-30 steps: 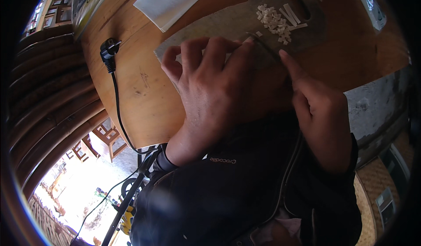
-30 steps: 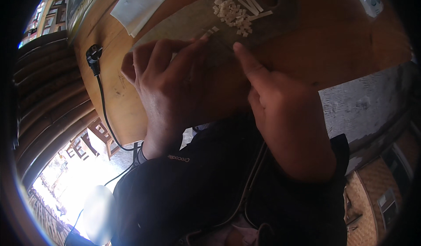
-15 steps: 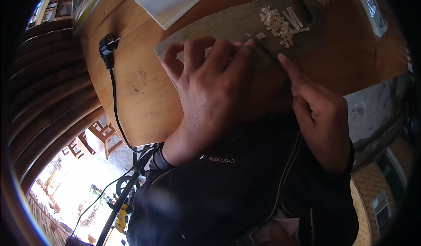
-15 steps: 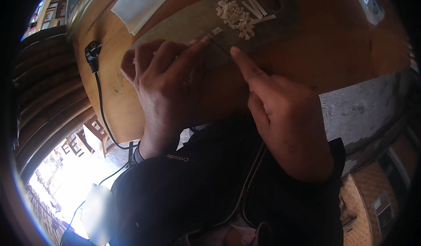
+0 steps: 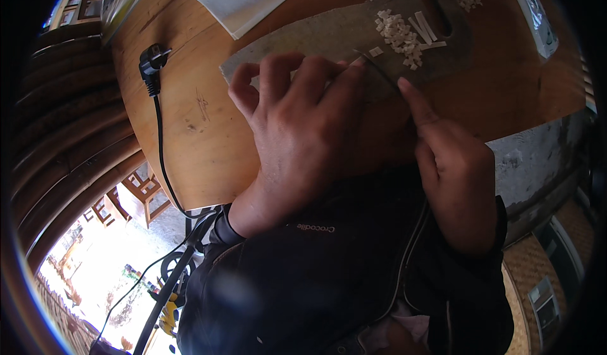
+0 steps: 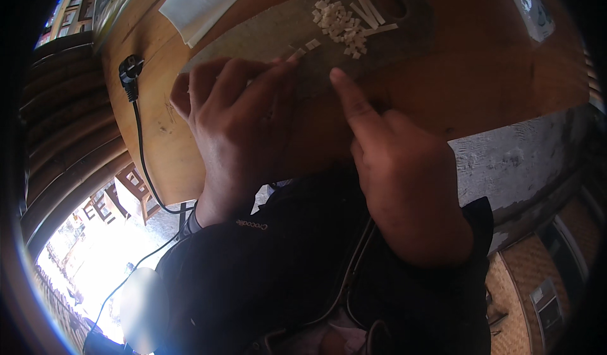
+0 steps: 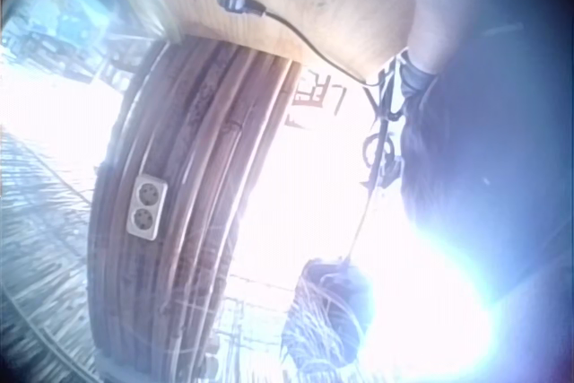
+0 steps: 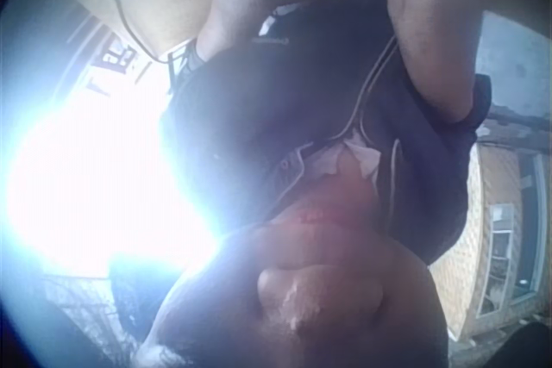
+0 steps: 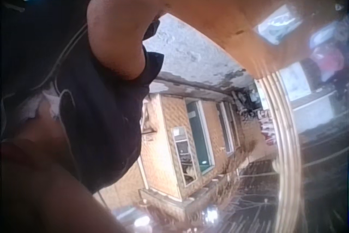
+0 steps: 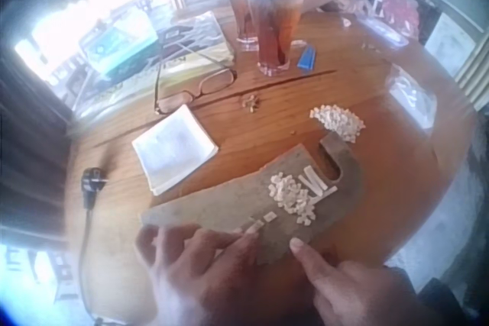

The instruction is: The person uses a knife to cut small white rectangular pieces on a cutting board. They repeatedly slice the pieces into smaller bits and then fold a white paper sheet over the cut pieces.

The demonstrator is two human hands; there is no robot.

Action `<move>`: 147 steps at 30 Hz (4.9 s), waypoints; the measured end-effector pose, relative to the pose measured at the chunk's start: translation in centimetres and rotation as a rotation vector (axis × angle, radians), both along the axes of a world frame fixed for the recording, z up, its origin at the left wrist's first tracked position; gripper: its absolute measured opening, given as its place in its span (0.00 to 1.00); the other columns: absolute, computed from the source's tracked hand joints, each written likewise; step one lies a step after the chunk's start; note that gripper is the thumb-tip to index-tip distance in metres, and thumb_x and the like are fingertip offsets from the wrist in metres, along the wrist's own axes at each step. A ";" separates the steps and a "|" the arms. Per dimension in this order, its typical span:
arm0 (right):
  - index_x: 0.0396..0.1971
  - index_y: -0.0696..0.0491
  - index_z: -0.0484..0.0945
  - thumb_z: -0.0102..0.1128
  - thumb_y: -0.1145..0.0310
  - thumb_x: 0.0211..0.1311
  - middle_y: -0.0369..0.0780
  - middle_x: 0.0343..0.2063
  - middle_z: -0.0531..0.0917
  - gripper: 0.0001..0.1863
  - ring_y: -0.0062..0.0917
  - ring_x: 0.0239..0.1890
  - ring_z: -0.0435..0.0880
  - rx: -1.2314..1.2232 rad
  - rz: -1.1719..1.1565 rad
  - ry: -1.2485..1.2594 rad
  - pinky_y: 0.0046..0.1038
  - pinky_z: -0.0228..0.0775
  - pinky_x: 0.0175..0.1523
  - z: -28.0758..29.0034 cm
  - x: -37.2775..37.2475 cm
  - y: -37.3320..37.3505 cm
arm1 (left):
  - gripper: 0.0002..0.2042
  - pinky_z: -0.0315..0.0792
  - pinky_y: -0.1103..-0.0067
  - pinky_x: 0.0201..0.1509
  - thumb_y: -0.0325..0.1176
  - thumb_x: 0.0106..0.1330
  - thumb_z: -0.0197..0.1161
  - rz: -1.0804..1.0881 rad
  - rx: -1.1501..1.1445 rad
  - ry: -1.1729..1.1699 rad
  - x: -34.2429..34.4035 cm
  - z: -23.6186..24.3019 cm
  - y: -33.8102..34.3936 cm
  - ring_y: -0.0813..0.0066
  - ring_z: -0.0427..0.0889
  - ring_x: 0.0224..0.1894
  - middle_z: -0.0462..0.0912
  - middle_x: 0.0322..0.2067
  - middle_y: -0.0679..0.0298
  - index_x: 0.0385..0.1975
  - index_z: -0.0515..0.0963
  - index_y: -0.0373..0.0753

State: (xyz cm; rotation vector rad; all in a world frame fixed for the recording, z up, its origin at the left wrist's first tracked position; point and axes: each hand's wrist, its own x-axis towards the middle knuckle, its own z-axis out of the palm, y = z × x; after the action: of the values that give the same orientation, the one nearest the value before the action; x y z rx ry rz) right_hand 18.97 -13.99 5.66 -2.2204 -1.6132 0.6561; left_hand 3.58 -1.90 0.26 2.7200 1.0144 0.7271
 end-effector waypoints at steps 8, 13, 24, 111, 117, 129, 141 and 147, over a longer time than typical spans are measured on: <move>0.69 0.46 0.76 0.55 0.87 0.61 0.47 0.27 0.82 0.36 0.28 0.29 0.84 0.050 -0.032 0.127 0.31 0.76 0.37 -0.1 0.7 -0.1 | 0.15 0.58 0.59 0.61 0.35 0.56 0.70 0.004 -0.002 -0.009 0.0 0.1 0.1 0.69 0.77 0.49 0.83 0.39 0.76 0.44 0.87 0.50; 0.69 0.46 0.76 0.56 0.87 0.61 0.46 0.26 0.81 0.36 0.27 0.29 0.84 0.043 -0.018 0.163 0.30 0.75 0.37 0.2 0.6 0.0 | 0.14 0.58 0.59 0.60 0.35 0.56 0.70 0.003 0.007 -0.004 0.0 -0.1 0.2 0.69 0.77 0.49 0.82 0.38 0.76 0.43 0.87 0.50; 0.69 0.45 0.76 0.58 0.87 0.59 0.45 0.25 0.79 0.37 0.28 0.27 0.81 0.027 0.020 0.081 0.33 0.74 0.36 0.0 0.6 0.0 | 0.12 0.58 0.59 0.61 0.35 0.57 0.70 0.019 0.021 -0.050 -0.1 0.0 0.2 0.69 0.77 0.50 0.83 0.38 0.77 0.41 0.87 0.50; 0.69 0.47 0.76 0.61 0.87 0.55 0.43 0.20 0.72 0.38 0.29 0.22 0.77 0.011 0.209 0.026 0.36 0.72 0.31 0.6 1.2 0.8 | 0.14 0.57 0.59 0.67 0.32 0.58 0.68 -0.021 -0.157 0.064 -2.4 1.0 -0.2 0.68 0.76 0.53 0.81 0.52 0.71 0.45 0.87 0.52; 0.69 0.49 0.76 0.58 0.88 0.59 0.43 0.20 0.70 0.36 0.26 0.21 0.72 -0.003 0.129 0.092 0.32 0.69 0.31 0.9 1.9 -0.3 | 0.17 0.65 0.69 0.60 0.28 0.54 0.74 0.000 -0.100 0.038 -2.1 1.3 0.1 0.72 0.79 0.42 0.85 0.48 0.73 0.44 0.90 0.55; 0.68 0.50 0.76 0.58 0.86 0.63 0.45 0.24 0.78 0.32 0.23 0.22 0.74 0.060 0.117 0.268 0.28 0.71 0.33 0.0 1.4 0.0 | 0.11 0.71 0.72 0.55 0.22 0.58 0.71 0.020 -0.182 -0.277 -2.2 -0.6 1.1 0.68 0.83 0.43 0.88 0.43 0.68 0.38 0.88 0.45; 0.67 0.50 0.78 0.54 0.80 0.71 0.31 0.15 0.70 0.25 0.09 0.20 0.66 0.161 -0.210 0.357 0.18 0.58 0.26 -0.7 3.8 -0.7 | 0.11 0.69 0.69 0.55 0.23 0.57 0.71 -0.025 -0.118 -0.241 -1.0 -0.1 0.9 0.65 0.81 0.43 0.86 0.40 0.68 0.39 0.87 0.46; 0.69 0.52 0.74 0.52 0.73 0.76 0.28 0.16 0.70 0.24 0.08 0.18 0.65 0.274 -0.355 0.497 0.15 0.55 0.25 -2.4 7.2 -2.3 | 0.12 0.69 0.65 0.57 0.28 0.56 0.73 -0.087 -0.122 -0.170 3.6 2.0 0.5 0.62 0.79 0.46 0.84 0.42 0.67 0.41 0.87 0.47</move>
State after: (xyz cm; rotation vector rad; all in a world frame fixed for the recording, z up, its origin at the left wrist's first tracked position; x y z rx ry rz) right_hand 26.12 -16.28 3.25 -1.8808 -0.9709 0.7547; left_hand 7.19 -1.44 2.25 2.5318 0.8671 0.8353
